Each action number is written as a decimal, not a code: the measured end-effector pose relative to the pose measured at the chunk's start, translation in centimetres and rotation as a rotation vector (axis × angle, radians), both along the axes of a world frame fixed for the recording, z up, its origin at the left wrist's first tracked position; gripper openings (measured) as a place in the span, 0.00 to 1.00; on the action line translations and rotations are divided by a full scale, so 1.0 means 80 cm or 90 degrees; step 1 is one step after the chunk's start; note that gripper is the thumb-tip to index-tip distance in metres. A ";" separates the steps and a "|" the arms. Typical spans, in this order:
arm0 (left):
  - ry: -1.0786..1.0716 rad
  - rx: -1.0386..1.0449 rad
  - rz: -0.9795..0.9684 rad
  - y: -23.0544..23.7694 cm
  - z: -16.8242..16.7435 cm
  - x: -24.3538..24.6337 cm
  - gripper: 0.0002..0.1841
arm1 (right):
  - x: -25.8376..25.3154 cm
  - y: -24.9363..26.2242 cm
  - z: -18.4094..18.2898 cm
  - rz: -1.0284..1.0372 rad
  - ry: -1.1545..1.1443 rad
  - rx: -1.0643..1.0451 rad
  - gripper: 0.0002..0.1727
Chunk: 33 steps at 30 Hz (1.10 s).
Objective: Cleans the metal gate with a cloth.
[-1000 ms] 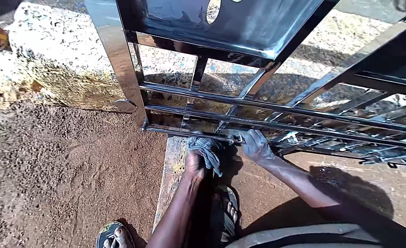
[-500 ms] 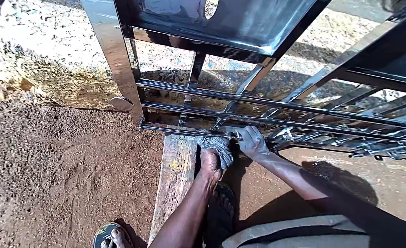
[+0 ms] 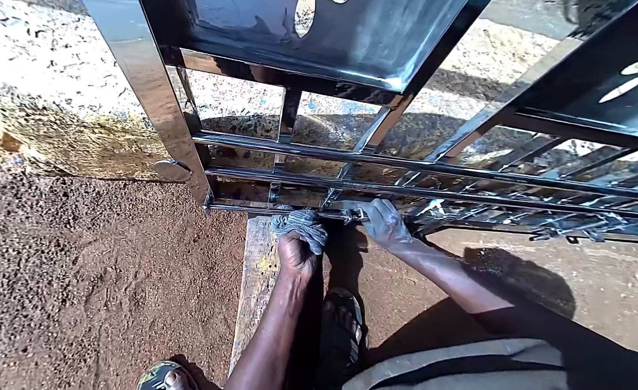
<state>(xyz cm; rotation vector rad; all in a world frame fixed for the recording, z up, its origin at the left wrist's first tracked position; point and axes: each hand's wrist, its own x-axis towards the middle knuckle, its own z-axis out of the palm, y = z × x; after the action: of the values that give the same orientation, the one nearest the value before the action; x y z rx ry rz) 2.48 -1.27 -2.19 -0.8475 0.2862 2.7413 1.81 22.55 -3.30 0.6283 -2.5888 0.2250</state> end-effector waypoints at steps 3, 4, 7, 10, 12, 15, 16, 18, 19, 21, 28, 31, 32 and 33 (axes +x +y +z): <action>0.023 -0.125 -0.089 0.037 -0.002 0.009 0.10 | -0.004 0.000 -0.003 0.001 0.018 -0.003 0.11; 0.048 -0.179 -0.132 0.052 -0.001 0.016 0.12 | -0.002 0.001 -0.003 0.001 0.008 -0.004 0.11; 0.180 -0.315 -0.274 0.082 -0.003 0.035 0.22 | 0.002 -0.001 0.000 -0.005 -0.016 -0.013 0.13; 0.217 -0.382 -0.314 0.060 0.019 0.027 0.17 | 0.002 -0.003 0.005 -0.002 -0.024 -0.017 0.14; 0.147 -0.424 -0.273 0.023 0.047 0.016 0.10 | 0.000 -0.004 0.006 0.006 -0.008 -0.010 0.13; 0.103 -0.635 -0.183 -0.040 0.064 0.003 0.10 | -0.001 -0.002 0.004 0.013 -0.006 0.000 0.12; 0.129 -0.741 -0.165 -0.059 0.059 0.001 0.14 | 0.000 -0.001 0.002 0.013 -0.007 -0.002 0.12; 0.216 -1.034 -0.138 -0.084 0.047 -0.001 0.24 | -0.001 -0.001 0.002 0.012 -0.004 -0.003 0.12; 0.273 -1.177 -0.130 -0.091 0.046 -0.002 0.29 | -0.003 -0.001 0.002 0.013 -0.001 -0.003 0.12; 0.394 -1.381 -0.212 -0.095 0.046 -0.003 0.36 | -0.001 0.000 0.001 0.015 -0.007 -0.001 0.13; 0.777 -1.486 -0.756 -0.056 0.033 -0.059 0.42 | 0.000 0.000 0.001 0.018 -0.012 -0.004 0.14; 0.706 -1.464 -1.025 -0.015 0.064 -0.098 0.39 | 0.002 -0.001 -0.004 0.012 -0.012 -0.020 0.14; 0.687 -1.480 -1.024 -0.005 0.064 -0.097 0.36 | 0.001 0.000 -0.004 0.015 -0.010 -0.023 0.13; 0.689 -1.515 -0.970 -0.002 0.058 -0.090 0.33 | 0.000 0.001 -0.003 0.019 -0.009 -0.027 0.13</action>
<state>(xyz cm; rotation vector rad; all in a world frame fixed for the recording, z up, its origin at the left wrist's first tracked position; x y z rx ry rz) -4.70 -1.40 2.43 0.7430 2.5986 0.0456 1.79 22.64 -3.56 0.6535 -2.5827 0.2949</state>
